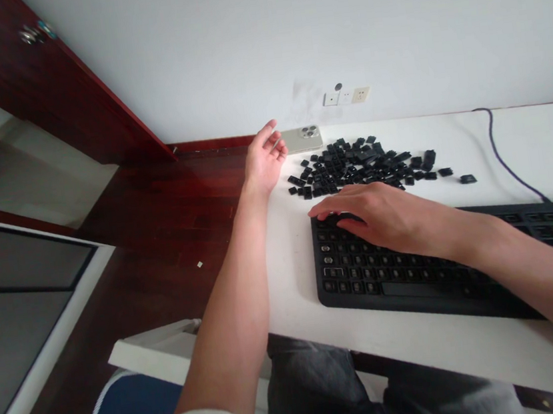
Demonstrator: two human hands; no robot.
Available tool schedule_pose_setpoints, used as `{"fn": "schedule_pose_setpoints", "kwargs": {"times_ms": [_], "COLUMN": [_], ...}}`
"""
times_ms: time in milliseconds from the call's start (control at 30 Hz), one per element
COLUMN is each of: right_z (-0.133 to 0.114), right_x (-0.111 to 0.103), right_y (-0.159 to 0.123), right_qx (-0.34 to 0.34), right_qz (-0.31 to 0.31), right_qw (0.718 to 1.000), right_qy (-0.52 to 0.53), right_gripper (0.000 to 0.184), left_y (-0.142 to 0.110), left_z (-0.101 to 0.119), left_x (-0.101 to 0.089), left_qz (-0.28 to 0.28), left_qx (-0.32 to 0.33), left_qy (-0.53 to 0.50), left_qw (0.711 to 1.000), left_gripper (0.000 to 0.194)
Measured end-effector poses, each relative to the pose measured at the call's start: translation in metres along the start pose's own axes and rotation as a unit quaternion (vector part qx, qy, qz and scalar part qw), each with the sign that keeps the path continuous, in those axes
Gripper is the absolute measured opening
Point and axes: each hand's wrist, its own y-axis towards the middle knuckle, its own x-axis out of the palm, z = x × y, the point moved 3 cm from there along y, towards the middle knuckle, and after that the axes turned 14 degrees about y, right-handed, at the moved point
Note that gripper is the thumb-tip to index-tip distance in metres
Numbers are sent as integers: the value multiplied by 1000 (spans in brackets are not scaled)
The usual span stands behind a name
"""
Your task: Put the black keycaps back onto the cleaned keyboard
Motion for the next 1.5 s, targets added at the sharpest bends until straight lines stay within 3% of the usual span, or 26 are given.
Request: {"fn": "schedule_pose_setpoints", "kwargs": {"times_ms": [367, 667, 867, 1200, 1500], "right_z": [3, 1, 0, -3, -1], "right_x": [2, 1, 4, 5, 5], "right_y": [-2, -4, -4, -2, -4], "right_qx": [-24, 2, 36, 52, 32], "right_qz": [-16, -33, -29, -24, -14], "right_qw": [999, 999, 999, 998, 999], "right_qy": [24, 23, -14, -39, -28], "right_gripper": [49, 15, 24, 17, 20], "left_y": [-2, -2, -2, -2, -2], "left_z": [1, 1, 0, 0, 0], "left_x": [1, 1, 1, 1, 1], "left_qz": [-4, -5, 0, 7, 5], "left_qx": [3, 9, 3, -3, -2], "left_qy": [16, 21, 12, -4, 4], "left_qw": [1000, 1000, 1000, 1000, 1000], "left_gripper": [43, 43, 42, 43, 42]}}
